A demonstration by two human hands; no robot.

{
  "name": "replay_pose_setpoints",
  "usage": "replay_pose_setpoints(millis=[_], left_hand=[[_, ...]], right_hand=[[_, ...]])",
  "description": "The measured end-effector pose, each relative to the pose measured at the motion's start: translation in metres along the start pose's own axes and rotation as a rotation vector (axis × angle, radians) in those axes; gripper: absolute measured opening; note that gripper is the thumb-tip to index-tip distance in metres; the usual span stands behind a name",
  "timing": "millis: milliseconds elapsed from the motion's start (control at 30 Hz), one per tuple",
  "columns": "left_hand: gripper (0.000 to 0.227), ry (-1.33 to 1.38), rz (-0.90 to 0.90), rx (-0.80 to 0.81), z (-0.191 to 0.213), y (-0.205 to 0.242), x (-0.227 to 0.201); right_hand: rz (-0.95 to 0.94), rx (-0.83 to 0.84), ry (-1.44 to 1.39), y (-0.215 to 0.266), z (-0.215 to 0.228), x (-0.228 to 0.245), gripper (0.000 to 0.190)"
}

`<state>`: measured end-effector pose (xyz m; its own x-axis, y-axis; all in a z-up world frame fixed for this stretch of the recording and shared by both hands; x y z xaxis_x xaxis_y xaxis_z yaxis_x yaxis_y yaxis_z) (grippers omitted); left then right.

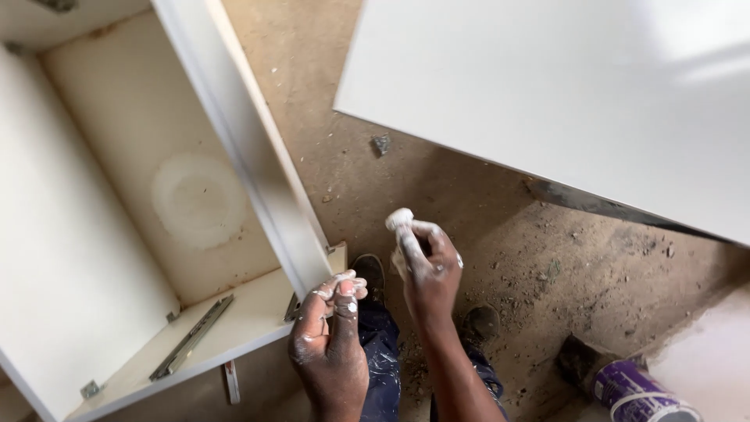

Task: Applying filler to the edges and holes of a white cabinet door and smoothing it out using fingers and a cloth.

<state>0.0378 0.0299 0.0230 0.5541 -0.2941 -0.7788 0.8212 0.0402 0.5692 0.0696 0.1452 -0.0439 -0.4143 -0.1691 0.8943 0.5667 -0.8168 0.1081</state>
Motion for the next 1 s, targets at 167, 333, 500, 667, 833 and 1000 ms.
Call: replay_pose_setpoints(millis=[167,333,500,667,833,1000], left_hand=[[0.024,-0.148,-0.013,0.166,-0.051,0.042,0.003],[0.02,-0.274,-0.06,0.36,-0.112,0.101,0.024],[0.021,-0.48,0.068,0.533,-0.175,0.171,0.059],[0.022,-0.592,-0.001,0.746,-0.23,0.249,0.115],[0.029,-0.828,0.082,0.902,-0.292,0.329,0.166],[0.036,-1.179,0.128,1.041,-0.347,0.41,0.215]], right_hand=[[-0.274,-0.134,-0.221,0.018,0.092,-0.067,0.016],[-0.462,-0.325,-0.389,0.027,0.199,-0.101,0.021],[-0.347,-0.526,-0.491,0.052,0.299,-0.139,0.019],[-0.469,-0.675,-0.519,0.102,0.395,-0.197,0.022],[-0.657,-0.82,-0.545,0.155,0.488,-0.263,0.027],[-0.682,-1.027,-0.323,0.228,0.577,-0.336,0.025]])
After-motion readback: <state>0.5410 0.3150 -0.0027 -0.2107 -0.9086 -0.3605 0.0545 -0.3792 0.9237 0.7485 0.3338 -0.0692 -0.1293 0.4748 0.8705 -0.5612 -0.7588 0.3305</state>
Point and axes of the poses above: each hand's wrist, its own y-axis away from the middle knuckle, its own z-axis out of the back of the hand, x = y × z, the point moved 1 cm from there along -y, towards the middle knuckle, and after that the axes turned 15 degrees about z, right-handed, at the moved point
